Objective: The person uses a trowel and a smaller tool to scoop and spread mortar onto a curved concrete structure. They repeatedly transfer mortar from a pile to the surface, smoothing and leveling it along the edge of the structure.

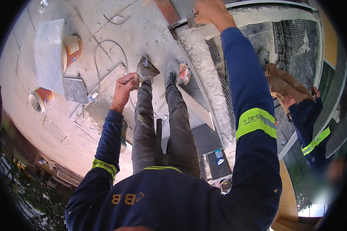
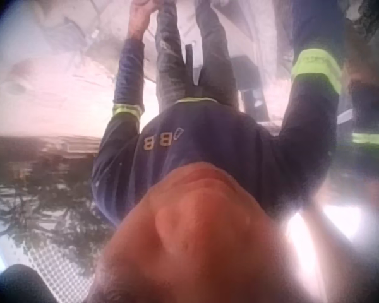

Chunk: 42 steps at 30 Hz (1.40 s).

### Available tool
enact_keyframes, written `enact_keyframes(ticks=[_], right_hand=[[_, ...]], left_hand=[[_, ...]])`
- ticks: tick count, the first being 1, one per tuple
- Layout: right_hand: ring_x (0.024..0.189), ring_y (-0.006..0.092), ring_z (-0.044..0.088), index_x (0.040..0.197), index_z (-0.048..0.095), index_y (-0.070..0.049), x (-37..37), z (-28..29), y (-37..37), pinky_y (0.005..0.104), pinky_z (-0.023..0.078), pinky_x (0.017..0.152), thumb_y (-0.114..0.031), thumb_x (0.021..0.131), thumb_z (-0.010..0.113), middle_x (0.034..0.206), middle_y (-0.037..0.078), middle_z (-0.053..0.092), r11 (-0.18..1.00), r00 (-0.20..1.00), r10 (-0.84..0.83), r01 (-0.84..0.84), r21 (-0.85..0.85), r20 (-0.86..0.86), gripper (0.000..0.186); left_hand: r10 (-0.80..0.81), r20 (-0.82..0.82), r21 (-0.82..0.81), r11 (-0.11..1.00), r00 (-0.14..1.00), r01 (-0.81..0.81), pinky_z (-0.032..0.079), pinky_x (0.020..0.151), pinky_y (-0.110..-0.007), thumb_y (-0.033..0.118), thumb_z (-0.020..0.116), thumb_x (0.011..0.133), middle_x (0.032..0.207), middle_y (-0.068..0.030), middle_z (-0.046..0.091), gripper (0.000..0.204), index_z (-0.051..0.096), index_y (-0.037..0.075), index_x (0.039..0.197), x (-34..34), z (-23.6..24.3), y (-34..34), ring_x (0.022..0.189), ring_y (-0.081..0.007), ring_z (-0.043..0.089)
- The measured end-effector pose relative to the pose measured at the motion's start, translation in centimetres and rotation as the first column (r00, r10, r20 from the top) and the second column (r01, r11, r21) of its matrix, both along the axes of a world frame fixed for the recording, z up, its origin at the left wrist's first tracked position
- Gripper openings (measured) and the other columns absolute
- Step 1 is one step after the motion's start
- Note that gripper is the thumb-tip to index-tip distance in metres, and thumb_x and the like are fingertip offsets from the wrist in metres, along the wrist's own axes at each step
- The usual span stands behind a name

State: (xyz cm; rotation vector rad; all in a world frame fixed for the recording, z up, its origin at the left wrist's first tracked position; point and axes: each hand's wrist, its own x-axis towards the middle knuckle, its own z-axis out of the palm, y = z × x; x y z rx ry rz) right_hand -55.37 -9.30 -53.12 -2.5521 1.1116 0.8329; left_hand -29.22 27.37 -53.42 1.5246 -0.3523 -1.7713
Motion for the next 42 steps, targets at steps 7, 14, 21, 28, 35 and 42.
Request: enact_keyframes(ticks=[7, 14, 21, 28, 35, 42], right_hand=[[0.068, 0.0096, 0.060, 0.136, 0.070, -0.009, -11.1, 10.3, 8.2, 0.0296, 0.052, 0.061, -0.034, 0.088, 0.079, 0.084, 0.003, 0.070, 0.472, 0.459, -0.853, 0.479, 0.740, 0.246, 0.055], [0.065, 0.0076, 0.056, 0.130, 0.066, 0.003, -16.7, 22.5, 21.1, 0.0235, 0.045, 0.056, -0.008, 0.088, 0.072, 0.085, 0.004, 0.068, 0.114, 0.090, -0.990, 0.075, 0.991, 0.108, 0.044], [0.074, 0.0087, 0.059, 0.135, 0.064, 0.002, -22.5, 23.4, 29.0, 0.0250, 0.048, 0.065, -0.019, 0.095, 0.076, 0.095, 0.004, 0.070, 0.080, -0.254, -0.941, 0.472, 0.878, 0.222, 0.046], [0.079, 0.0045, 0.059, 0.137, 0.065, -0.013, -12.3, 8.4, 39.2, 0.0243, 0.049, 0.068, -0.030, 0.107, 0.060, 0.097, -0.002, 0.070, 0.014, -0.292, -0.937, 0.514, 0.858, 0.190, 0.035], [0.097, 0.0491, 0.070, 0.128, 0.063, -0.007, 1.5, -11.4, 38.7, 0.0546, 0.055, 0.085, -0.040, 0.101, 0.059, 0.103, 0.028, 0.073, 0.315, 0.202, -0.902, 0.912, 0.263, 0.381, 0.043], [0.091, 0.0509, 0.069, 0.108, 0.061, -0.004, 8.4, -18.2, 27.4, 0.0581, 0.054, 0.082, -0.035, 0.101, 0.055, 0.097, 0.030, 0.072, 0.372, 0.293, -0.785, 0.927, 0.038, 0.546, 0.032]], left_hand=[[-0.103, -0.037, -0.065, 0.993, 0.994, 0.100, 0.049, 0.072, -0.025, 0.015, 0.075, 0.095, 0.089, 0.0011, 0.068, 0.030, 0.074, -0.004, 0.119, -3.4, 4.5, -3.2, 0.077, -0.0077, 0.059], [-0.283, -0.157, -0.206, 0.946, 0.946, 0.249, 0.049, 0.072, -0.027, 0.009, 0.076, 0.091, 0.093, -0.0009, 0.065, 0.031, 0.074, -0.007, 0.118, -10.5, 14.5, -5.5, 0.076, -0.0099, 0.059], [-0.289, -0.254, -0.217, 0.947, 0.923, 0.237, 0.050, 0.082, -0.027, 0.013, 0.073, 0.096, 0.102, -0.0017, 0.069, 0.031, 0.073, -0.005, 0.122, -13.5, 22.5, -2.6, 0.090, -0.0110, 0.064], [-0.226, -0.171, -0.207, 0.960, 0.959, 0.189, 0.050, 0.080, -0.027, 0.016, 0.073, 0.098, 0.103, -0.0024, 0.069, 0.032, 0.073, -0.004, 0.123, -8.2, 20.4, 1.6, 0.089, -0.0099, 0.062], [-0.011, 0.024, -0.167, 0.986, 1.000, 0.015, 0.049, 0.080, -0.028, 0.013, 0.071, 0.096, 0.100, -0.0037, 0.068, 0.032, 0.073, -0.005, 0.123, 1.8, 11.1, 8.0, 0.087, -0.0123, 0.061], [0.193, 0.149, -0.094, 0.979, 0.970, -0.181, 0.047, 0.075, -0.028, 0.018, 0.068, 0.099, 0.096, -0.0031, 0.067, 0.032, 0.074, -0.003, 0.122, 12.6, 1.9, 17.7, 0.081, -0.0119, 0.057]])
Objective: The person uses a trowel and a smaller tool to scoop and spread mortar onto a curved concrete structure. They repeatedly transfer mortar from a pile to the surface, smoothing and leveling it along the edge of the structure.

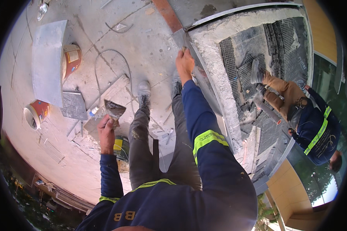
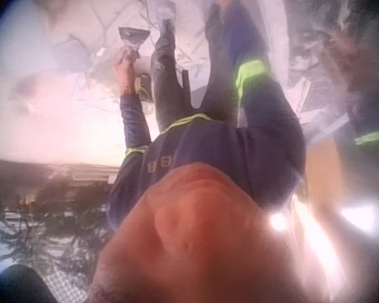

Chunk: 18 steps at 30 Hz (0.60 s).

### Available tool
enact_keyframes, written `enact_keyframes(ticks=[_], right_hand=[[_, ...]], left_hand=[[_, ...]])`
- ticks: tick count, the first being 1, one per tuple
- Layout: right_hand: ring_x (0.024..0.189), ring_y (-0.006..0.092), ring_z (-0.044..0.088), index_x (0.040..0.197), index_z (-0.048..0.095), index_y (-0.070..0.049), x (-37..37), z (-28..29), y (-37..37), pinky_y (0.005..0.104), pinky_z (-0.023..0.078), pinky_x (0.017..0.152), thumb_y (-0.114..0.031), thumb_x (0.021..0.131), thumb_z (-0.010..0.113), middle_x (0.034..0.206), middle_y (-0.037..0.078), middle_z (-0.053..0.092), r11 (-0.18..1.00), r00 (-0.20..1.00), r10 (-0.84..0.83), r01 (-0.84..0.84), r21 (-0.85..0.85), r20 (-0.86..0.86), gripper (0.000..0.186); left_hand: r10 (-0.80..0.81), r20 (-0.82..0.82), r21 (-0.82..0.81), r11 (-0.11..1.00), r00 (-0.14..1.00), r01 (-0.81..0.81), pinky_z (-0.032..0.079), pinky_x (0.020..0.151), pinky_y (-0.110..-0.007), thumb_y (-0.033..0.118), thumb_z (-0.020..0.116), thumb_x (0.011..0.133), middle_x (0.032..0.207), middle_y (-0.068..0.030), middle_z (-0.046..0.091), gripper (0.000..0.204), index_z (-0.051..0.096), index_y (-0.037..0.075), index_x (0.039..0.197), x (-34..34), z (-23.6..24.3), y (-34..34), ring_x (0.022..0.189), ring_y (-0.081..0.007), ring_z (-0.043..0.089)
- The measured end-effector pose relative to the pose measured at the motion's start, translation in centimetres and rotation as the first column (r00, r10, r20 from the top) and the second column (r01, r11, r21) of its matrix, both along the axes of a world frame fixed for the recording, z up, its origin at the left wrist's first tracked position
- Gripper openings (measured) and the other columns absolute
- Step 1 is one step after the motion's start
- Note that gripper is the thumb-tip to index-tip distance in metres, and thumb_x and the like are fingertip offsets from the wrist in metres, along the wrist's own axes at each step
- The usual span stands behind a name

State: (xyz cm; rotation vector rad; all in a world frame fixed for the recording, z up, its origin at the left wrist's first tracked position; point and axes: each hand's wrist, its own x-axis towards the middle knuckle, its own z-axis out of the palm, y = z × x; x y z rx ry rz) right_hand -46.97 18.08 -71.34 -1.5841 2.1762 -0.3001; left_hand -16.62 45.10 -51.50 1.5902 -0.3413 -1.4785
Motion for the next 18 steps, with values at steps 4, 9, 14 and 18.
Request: enact_keyframes(ticks=[4, 9, 14, 18], right_hand=[[0.094, 0.0494, 0.069, 0.110, 0.062, -0.004, 5.8, 3.3, -4.5, 0.0549, 0.055, 0.080, -0.034, 0.101, 0.057, 0.100, 0.029, 0.072, 0.994, 0.988, 0.067, -0.054, -0.095, 0.139, 0.031], [0.098, 0.0461, 0.070, 0.129, 0.063, -0.007, 5.6, 9.8, 2.7, 0.0501, 0.055, 0.083, -0.036, 0.103, 0.061, 0.102, 0.026, 0.072, 0.982, 0.930, 0.158, -0.184, 0.047, 0.333, 0.039], [0.078, 0.0184, 0.068, 0.144, 0.058, -0.008, -0.5, 21.3, 12.3, 0.0339, 0.056, 0.073, -0.034, 0.106, 0.059, 0.096, 0.010, 0.074, 0.942, 0.810, -0.040, -0.165, 0.292, 0.585, 0.046], [0.070, 0.0085, 0.057, 0.138, 0.056, -0.006, -2.9, 37.2, 15.1, 0.0261, 0.051, 0.060, -0.031, 0.109, 0.054, 0.100, 0.006, 0.072, 0.929, 0.635, -0.329, 0.087, 0.359, 0.699, 0.039]], left_hand=[[0.113, 0.019, 0.016, 0.993, 0.993, -0.113, 0.047, 0.074, -0.028, 0.018, 0.068, 0.099, 0.093, -0.0017, 0.067, 0.030, 0.074, -0.002, 0.119, 2.5, -0.8, 2.8, 0.079, -0.0110, 0.057], [0.090, -0.058, 0.001, 0.996, 0.994, -0.090, 0.048, 0.074, -0.027, 0.015, 0.068, 0.098, 0.095, -0.0015, 0.068, 0.029, 0.073, -0.003, 0.120, 2.2, 1.7, 2.1, 0.081, -0.0100, 0.058], [-0.107, -0.135, -0.133, 0.987, 0.985, 0.089, 0.051, 0.078, -0.027, 0.014, 0.066, 0.101, 0.101, -0.0026, 0.070, 0.032, 0.071, -0.003, 0.128, -0.4, 9.5, -3.2, 0.085, -0.0104, 0.061], [-0.329, -0.098, -0.186, 0.933, 0.939, 0.308, 0.039, 0.068, -0.022, 0.025, 0.059, 0.106, 0.086, -0.0007, 0.068, 0.031, 0.070, 0.001, 0.123, -4.1, 19.1, -8.3, 0.073, -0.0071, 0.054]])
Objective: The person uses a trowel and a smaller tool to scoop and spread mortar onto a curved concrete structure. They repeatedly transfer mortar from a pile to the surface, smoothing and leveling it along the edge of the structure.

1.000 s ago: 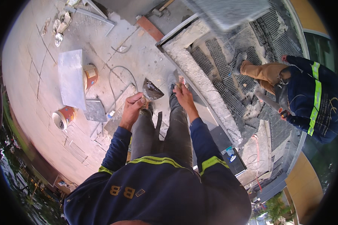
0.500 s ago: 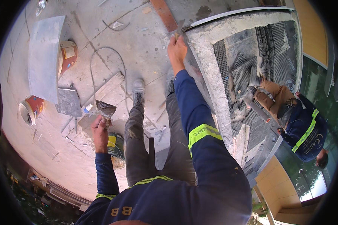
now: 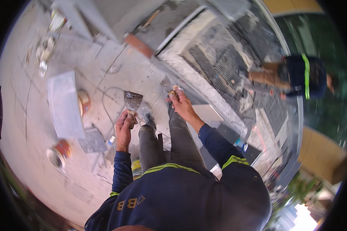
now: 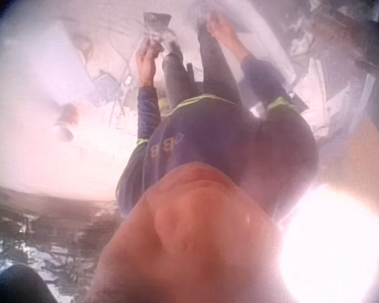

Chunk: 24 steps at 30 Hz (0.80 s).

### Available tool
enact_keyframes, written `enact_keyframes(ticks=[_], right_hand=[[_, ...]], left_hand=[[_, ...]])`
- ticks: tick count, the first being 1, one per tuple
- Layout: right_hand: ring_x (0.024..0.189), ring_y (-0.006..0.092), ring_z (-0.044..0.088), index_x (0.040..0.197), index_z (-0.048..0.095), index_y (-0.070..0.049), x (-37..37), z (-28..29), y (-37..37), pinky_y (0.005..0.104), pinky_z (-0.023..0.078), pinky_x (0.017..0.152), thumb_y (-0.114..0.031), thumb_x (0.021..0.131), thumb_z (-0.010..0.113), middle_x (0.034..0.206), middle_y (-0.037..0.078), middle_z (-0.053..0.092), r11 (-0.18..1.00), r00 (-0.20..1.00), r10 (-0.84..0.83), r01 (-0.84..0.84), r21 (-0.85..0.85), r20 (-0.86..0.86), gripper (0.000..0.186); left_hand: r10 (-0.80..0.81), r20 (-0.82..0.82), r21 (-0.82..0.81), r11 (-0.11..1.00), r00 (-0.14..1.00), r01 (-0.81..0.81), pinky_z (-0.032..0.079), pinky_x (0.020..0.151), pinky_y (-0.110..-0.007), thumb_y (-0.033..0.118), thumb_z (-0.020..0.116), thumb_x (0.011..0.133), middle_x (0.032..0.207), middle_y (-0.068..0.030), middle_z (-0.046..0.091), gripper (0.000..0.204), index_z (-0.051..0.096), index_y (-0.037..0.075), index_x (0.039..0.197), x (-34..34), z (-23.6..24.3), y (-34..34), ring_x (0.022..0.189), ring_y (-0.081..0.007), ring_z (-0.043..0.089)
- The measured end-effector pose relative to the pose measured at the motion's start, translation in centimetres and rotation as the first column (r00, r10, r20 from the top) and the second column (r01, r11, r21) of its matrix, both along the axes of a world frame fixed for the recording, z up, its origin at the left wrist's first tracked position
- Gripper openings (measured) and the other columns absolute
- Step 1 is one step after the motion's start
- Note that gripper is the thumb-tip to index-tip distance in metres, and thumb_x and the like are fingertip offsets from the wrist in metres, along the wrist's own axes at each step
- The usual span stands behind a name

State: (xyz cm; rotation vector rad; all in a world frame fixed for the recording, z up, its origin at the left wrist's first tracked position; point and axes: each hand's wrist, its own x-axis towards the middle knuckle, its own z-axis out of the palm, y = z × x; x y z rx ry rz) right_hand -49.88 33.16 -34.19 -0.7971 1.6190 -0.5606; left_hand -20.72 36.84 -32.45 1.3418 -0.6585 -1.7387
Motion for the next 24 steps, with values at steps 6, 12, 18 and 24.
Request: enact_keyframes(ticks=[6, 12, 18, 24], right_hand=[[0.065, 0.0096, 0.056, 0.118, 0.058, -0.006, -4.3, 15.0, 5.1, 0.0274, 0.046, 0.049, -0.028, 0.107, 0.056, 0.090, 0.008, 0.067, 0.761, 0.732, -0.576, 0.643, -0.088, 0.364, 0.024], [0.055, 0.0124, 0.055, 0.115, 0.059, -0.003, -7.8, 24.5, 9.7, 0.0263, 0.043, 0.043, -0.023, 0.106, 0.057, 0.085, 0.008, 0.066, 0.521, 0.547, -0.731, 0.834, -0.184, 0.407, 0.023], [0.053, 0.0085, 0.053, 0.118, 0.061, 0.001, -14.9, 24.2, 10.4, 0.0238, 0.041, 0.043, -0.026, 0.107, 0.057, 0.081, 0.005, 0.065, 0.358, 0.416, -0.832, 0.908, -0.219, 0.366, 0.029], [0.052, 0.0089, 0.053, 0.119, 0.064, 0.002, -21.8, 27.5, 13.5, 0.0232, 0.039, 0.041, -0.023, 0.106, 0.059, 0.080, 0.006, 0.065, 0.093, 0.225, -0.871, 0.948, -0.303, 0.438, 0.028]], left_hand=[[-0.345, -0.024, -0.213, 0.919, 0.938, 0.332, 0.049, 0.073, -0.026, 0.022, 0.054, 0.111, 0.116, -0.0073, 0.067, 0.038, 0.053, 0.001, 0.142, -9.9, 9.5, -5.1, 0.078, -0.0091, 0.056], [-0.619, 0.025, -0.337, 0.734, 0.785, 0.589, 0.050, 0.072, -0.026, 0.022, 0.051, 0.112, 0.119, -0.0075, 0.067, 0.041, 0.049, 0.000, 0.146, -24.9, 16.1, -7.7, 0.080, -0.0084, 0.056], [-0.793, 0.156, -0.365, 0.507, 0.589, 0.780, 0.053, 0.073, -0.026, 0.016, 0.055, 0.110, 0.117, -0.0056, 0.071, 0.042, 0.051, 0.001, 0.150, -36.9, 17.4, -7.3, 0.080, -0.0075, 0.058], [-0.695, 0.542, -0.623, 0.045, 0.473, 0.781, 0.056, 0.082, -0.038, 0.010, 0.062, 0.102, 0.119, -0.0209, 0.072, 0.038, 0.059, -0.001, 0.139, -44.4, 19.0, -4.1, 0.091, -0.0323, 0.071]])
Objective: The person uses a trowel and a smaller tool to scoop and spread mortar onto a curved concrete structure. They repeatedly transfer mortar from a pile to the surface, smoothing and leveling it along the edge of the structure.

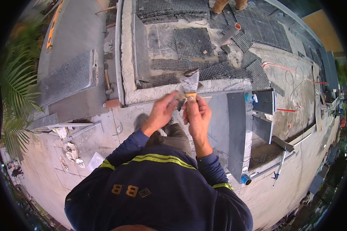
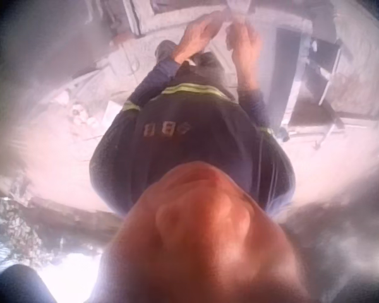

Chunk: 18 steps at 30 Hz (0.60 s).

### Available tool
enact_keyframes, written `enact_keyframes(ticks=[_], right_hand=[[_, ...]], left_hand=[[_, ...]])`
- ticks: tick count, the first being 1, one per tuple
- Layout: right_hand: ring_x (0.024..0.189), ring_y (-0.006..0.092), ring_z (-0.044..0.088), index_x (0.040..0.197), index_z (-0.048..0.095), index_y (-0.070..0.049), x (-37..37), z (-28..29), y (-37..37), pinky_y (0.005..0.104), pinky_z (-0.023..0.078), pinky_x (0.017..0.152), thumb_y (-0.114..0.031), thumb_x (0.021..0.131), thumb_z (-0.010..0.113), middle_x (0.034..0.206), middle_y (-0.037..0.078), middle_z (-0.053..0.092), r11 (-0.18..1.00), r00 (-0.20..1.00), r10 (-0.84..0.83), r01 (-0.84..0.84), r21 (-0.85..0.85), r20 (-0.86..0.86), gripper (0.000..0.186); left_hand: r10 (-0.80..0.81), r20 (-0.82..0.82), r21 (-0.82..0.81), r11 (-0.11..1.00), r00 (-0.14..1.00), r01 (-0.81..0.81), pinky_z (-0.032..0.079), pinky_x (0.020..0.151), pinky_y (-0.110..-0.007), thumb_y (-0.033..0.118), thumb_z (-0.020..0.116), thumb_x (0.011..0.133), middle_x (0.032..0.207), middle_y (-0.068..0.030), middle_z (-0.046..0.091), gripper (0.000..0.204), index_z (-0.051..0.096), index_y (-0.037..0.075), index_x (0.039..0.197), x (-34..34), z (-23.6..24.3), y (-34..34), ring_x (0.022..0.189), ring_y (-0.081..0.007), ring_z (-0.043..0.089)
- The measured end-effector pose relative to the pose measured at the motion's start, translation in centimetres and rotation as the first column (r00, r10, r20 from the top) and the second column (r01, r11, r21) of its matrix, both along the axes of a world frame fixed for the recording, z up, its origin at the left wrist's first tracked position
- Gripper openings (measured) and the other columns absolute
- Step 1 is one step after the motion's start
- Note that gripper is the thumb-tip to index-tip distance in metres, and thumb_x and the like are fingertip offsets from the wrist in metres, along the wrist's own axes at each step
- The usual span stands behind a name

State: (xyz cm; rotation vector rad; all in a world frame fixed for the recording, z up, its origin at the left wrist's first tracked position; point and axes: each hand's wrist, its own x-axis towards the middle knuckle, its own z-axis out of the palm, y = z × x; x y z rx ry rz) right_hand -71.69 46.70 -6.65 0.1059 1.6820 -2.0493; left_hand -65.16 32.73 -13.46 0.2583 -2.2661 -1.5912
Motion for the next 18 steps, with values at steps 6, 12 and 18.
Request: enact_keyframes(ticks=[6, 12, 18], right_hand=[[0.053, 0.0104, 0.053, 0.116, 0.060, -0.005, -3.3, 8.1, 5.5, 0.0236, 0.038, 0.039, -0.028, 0.104, 0.051, 0.083, 0.007, 0.064, 0.992, 0.971, -0.126, 0.129, -0.002, -0.202, 0.028], [0.066, 0.0149, 0.057, 0.124, 0.056, -0.002, -8.7, 8.0, 8.4, 0.0256, 0.043, 0.051, -0.039, 0.109, 0.052, 0.095, 0.010, 0.064, 0.953, 0.953, -0.228, 0.177, -0.246, -0.200, 0.041], [0.089, 0.0177, 0.056, 0.139, 0.050, -0.004, -14.5, 2.1, 8.1, 0.0321, 0.046, 0.074, -0.038, 0.109, 0.058, 0.113, 0.009, 0.061, 0.896, 0.913, -0.313, 0.192, -0.400, -0.263, 0.046]], left_hand=[[-0.216, 0.270, 0.255, 0.956, 0.938, 0.146, 0.057, 0.079, -0.038, 0.019, 0.069, 0.095, 0.102, -0.0225, 0.075, 0.042, 0.064, 0.001, 0.132, -2.9, 2.8, -0.1, 0.089, -0.0280, 0.075], [-0.258, 0.081, 0.266, 0.937, 0.963, 0.228, 0.053, 0.063, -0.029, 0.016, 0.067, 0.095, 0.094, -0.0100, 0.078, 0.032, 0.071, -0.003, 0.120, -11.5, 6.0, -5.7, 0.069, -0.0112, 0.065], [-0.421, 0.131, 0.517, 0.801, 0.898, 0.301, 0.044, 0.053, -0.025, 0.018, 0.065, 0.097, 0.094, -0.0080, 0.077, 0.033, 0.072, -0.004, 0.121, -22.8, 2.7, -9.6, 0.059, -0.0068, 0.057]])
